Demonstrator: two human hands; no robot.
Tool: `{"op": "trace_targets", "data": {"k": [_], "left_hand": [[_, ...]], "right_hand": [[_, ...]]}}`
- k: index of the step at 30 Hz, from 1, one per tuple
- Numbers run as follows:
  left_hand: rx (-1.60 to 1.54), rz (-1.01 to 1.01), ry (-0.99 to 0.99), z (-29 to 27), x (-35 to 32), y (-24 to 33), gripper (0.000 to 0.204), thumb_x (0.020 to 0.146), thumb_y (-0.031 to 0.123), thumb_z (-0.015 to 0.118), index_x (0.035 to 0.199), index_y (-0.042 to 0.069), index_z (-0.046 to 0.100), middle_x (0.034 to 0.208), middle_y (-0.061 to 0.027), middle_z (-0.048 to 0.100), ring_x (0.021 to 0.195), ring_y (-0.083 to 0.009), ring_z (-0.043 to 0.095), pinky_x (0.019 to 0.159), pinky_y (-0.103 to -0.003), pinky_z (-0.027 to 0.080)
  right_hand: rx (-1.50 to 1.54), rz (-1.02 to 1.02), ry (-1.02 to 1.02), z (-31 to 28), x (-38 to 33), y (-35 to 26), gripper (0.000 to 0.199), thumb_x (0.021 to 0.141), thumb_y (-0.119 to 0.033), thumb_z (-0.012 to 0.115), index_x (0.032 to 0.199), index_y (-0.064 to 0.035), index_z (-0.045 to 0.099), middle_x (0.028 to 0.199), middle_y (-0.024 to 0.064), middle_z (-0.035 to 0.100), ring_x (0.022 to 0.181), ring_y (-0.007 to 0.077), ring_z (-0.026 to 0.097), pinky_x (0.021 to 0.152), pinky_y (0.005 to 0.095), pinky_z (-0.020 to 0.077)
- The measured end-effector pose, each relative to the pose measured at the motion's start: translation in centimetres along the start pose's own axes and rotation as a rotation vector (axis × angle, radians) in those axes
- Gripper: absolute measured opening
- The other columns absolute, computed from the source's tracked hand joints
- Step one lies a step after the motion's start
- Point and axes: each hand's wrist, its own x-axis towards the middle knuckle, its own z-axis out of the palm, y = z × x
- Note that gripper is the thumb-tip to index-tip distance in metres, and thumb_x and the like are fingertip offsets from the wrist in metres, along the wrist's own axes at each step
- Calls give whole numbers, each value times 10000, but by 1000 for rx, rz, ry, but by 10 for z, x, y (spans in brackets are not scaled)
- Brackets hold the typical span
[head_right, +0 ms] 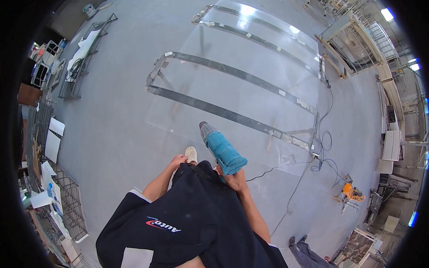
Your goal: Use a heat gun to apply heat to the surface of large plastic sheets, likely to set adhesive strips or remove protective film.
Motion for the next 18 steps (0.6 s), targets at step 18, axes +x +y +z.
{"op": "trace_targets", "data": {"k": [18], "left_hand": [[27, -26, -89, -5, 2, 7, 295, 836, 289, 620, 911, 11, 681, 839, -71, 696, 767, -155, 643, 707, -300, 506]], "right_hand": [[-24, 0, 14, -4, -1, -3, 186, 862, -158, 704, 973, -28, 632, 799, 47, 634, 722, 151, 596, 656, 315, 484]]}}
